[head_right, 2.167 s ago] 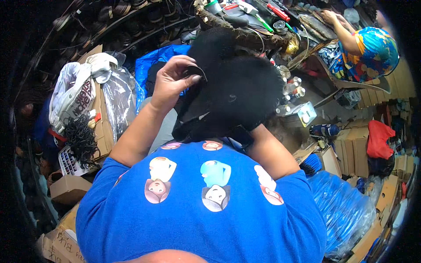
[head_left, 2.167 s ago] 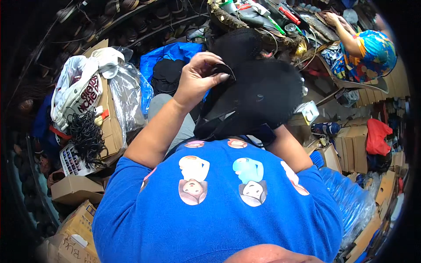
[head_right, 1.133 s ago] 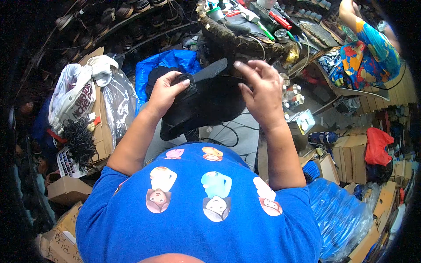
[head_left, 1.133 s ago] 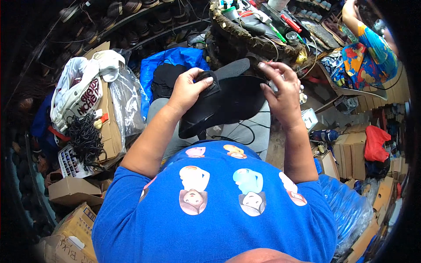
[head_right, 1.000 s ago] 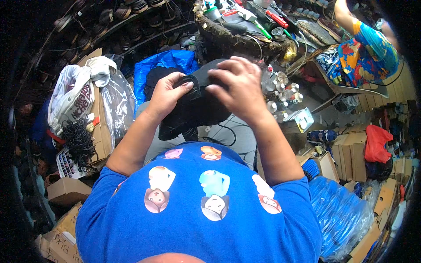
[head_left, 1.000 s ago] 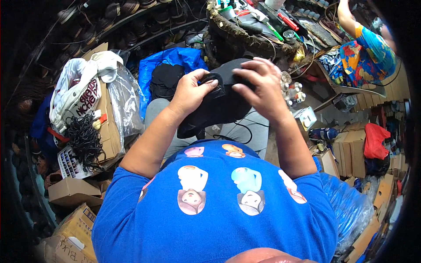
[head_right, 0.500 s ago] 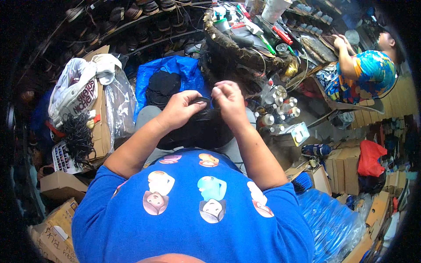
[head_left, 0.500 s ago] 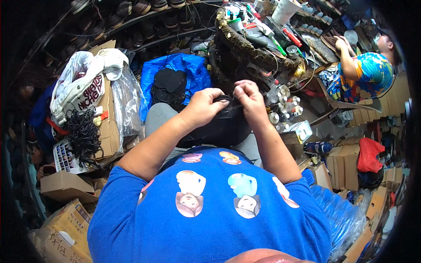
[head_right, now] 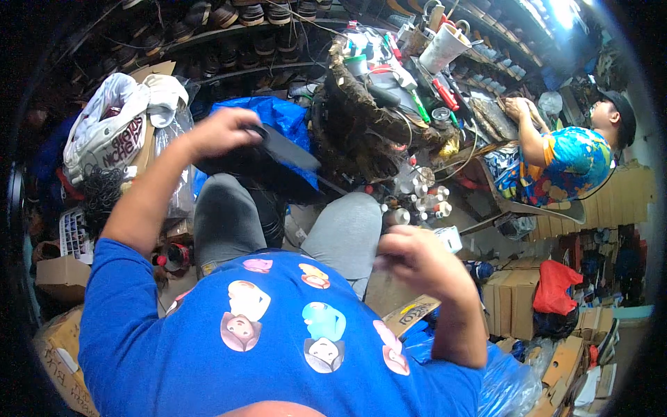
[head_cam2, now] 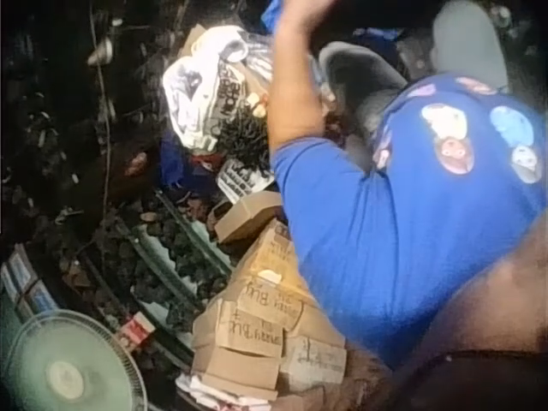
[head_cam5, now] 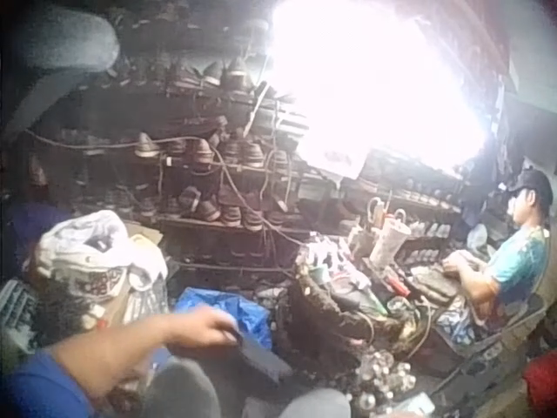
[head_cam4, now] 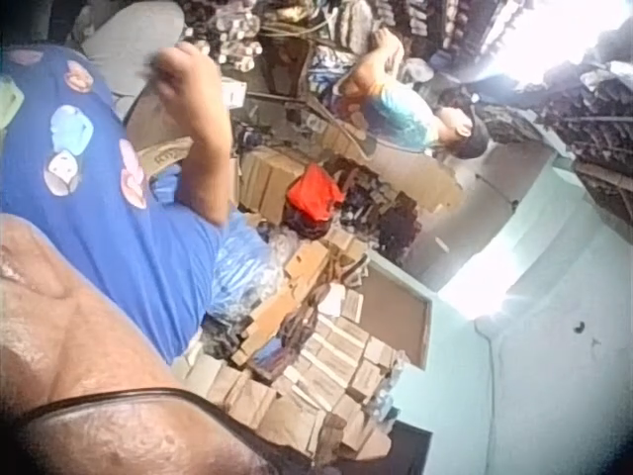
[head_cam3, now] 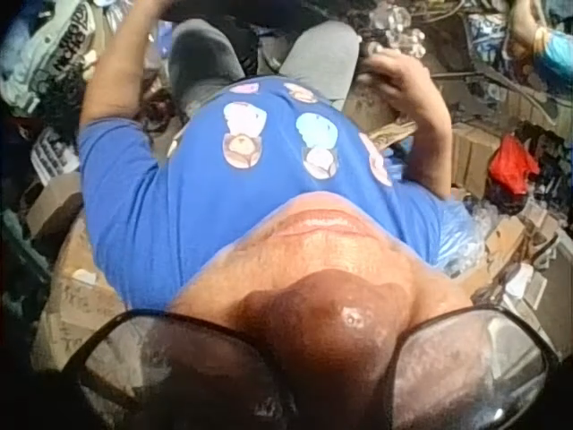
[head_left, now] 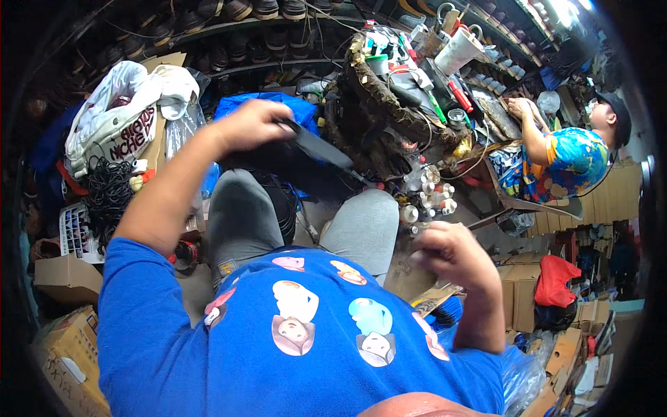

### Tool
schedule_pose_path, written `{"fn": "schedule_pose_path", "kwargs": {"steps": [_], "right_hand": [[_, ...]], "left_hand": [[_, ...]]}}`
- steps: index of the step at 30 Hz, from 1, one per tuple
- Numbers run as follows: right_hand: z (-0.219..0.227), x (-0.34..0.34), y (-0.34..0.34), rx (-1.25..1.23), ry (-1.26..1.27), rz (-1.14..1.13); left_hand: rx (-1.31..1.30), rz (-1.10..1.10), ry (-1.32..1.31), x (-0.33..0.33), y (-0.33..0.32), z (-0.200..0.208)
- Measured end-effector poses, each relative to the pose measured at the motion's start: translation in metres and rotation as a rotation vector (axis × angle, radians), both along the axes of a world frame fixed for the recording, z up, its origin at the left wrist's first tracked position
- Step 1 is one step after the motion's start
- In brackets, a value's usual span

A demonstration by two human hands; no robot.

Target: Threading cords and assembling components for leather moccasins in a manufacturing setting.

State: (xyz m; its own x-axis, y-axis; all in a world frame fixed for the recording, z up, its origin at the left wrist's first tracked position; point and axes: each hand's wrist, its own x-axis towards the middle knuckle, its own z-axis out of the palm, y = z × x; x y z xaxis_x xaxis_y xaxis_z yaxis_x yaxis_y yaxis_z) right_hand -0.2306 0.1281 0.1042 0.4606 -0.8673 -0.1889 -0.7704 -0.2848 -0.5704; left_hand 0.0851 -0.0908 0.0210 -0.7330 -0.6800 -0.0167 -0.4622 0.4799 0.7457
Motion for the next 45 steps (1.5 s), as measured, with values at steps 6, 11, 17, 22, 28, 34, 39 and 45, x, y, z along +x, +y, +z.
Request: {"fn": "schedule_pose_path", "kwargs": {"steps": [6,11,17,22,28,34,39,45], "right_hand": [[-0.047,-0.217,0.124,-0.255,0.676,-1.039],[-0.093,-0.105,0.069,0.256,0.595,-0.559],[-0.113,0.011,-0.056,-0.292,-0.324,-0.398],[-0.132,0.063,-0.113,-0.196,-0.795,-0.515],[-0.144,0.09,-0.101,-0.055,-1.146,-0.628],[-0.146,0.084,-0.106,-0.372,-0.737,-0.603],[-0.101,0.08,-0.104,0.356,-1.061,-0.369],[-0.106,0.016,-0.06,0.181,-0.522,-0.333]], "left_hand": [[0.001,0.62,0.286,0.136,-0.092,-0.046],[0.48,0.654,0.593,0.057,-0.05,-0.067],[0.797,0.482,0.759,-0.048,0.033,-0.052],[0.814,0.256,0.814,-0.084,0.08,-0.04],[0.726,0.358,0.887,-0.073,0.093,-0.043],[-0.094,0.452,0.43,-0.075,0.098,-0.037],[-0.423,0.479,0.506,-0.062,0.083,-0.024],[-0.523,0.695,0.634,-0.005,0.027,0.01]]}}
